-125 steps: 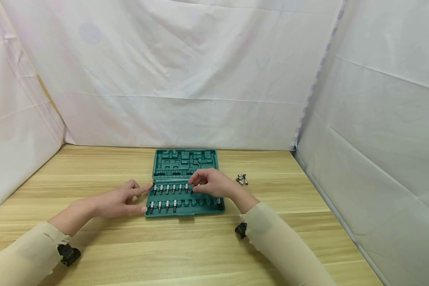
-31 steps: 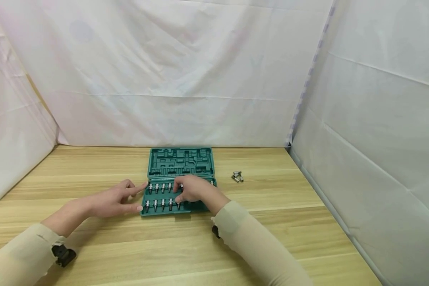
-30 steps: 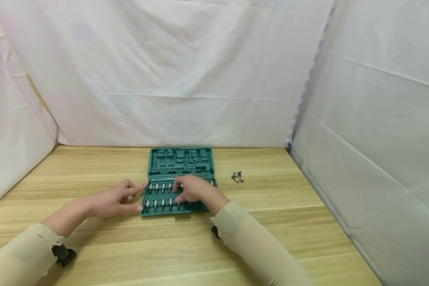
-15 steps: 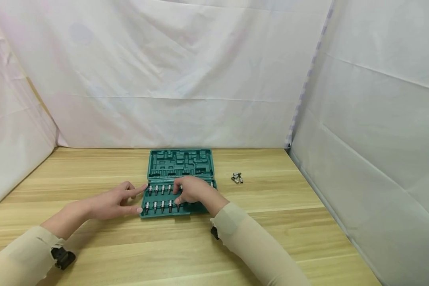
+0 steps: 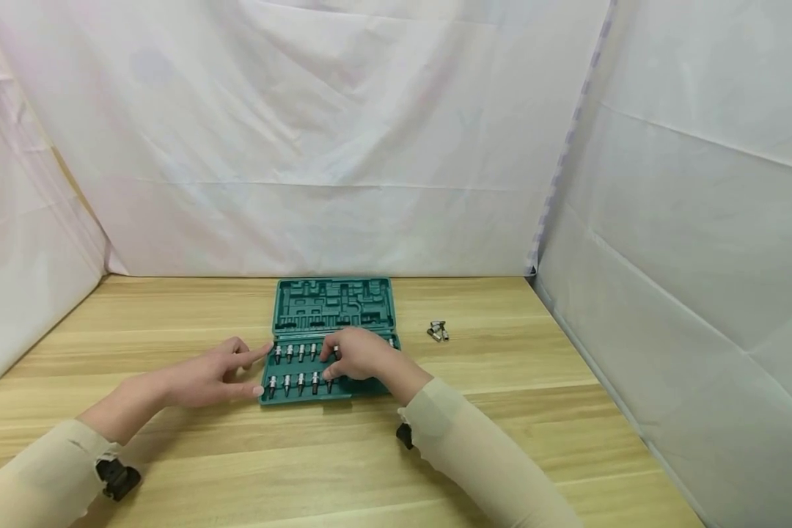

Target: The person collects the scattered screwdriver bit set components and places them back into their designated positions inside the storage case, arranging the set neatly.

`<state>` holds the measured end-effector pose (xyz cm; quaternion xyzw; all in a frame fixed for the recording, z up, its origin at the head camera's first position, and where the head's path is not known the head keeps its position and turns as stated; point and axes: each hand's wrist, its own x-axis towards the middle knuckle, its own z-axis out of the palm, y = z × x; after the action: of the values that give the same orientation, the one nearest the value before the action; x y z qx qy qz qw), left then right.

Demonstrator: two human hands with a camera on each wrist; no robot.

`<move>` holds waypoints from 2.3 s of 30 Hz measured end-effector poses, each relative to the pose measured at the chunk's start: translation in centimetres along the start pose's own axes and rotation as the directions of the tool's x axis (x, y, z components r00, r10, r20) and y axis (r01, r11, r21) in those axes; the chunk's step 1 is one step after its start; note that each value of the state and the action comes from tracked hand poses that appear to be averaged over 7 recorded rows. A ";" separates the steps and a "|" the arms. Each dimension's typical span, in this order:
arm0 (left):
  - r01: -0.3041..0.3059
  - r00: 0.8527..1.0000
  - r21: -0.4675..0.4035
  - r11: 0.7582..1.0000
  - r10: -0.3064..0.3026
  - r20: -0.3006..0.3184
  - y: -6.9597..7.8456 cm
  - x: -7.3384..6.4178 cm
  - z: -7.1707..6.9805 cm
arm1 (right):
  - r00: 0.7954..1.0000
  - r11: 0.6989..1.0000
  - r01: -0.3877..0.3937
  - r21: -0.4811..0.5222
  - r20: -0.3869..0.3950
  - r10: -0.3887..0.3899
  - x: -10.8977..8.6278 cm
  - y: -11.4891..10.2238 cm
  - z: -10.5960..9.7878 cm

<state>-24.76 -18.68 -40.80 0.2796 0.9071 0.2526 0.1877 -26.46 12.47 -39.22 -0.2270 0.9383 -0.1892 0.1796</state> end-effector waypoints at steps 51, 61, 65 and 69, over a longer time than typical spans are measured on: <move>0.022 1.000 0.008 1.000 -0.022 0.003 -0.5 0.2 0.2 | 0.974 0.990 -0.116 0.081 -0.185 0.129 -7.4 19.8 -6.5; 0.022 1.000 0.017 1.000 -0.022 0.002 -0.5 0.2 0.0 | 0.973 0.987 -0.133 0.090 -0.175 0.147 -8.0 20.3 -6.6; 0.022 1.000 0.018 1.000 -0.022 0.005 -0.4 0.2 0.1 | 0.974 0.990 -0.116 0.075 -0.188 0.128 -8.2 20.4 -6.5; 0.020 1.000 0.017 1.000 -0.020 0.005 -0.4 0.2 0.1 | 0.972 0.991 -0.098 0.093 -0.203 0.116 -8.4 20.3 -6.8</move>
<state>-25.08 -18.83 -41.16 0.2726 0.9115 0.2422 0.1902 -29.57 35.23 -40.12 -0.1475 0.9542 -0.2403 0.0998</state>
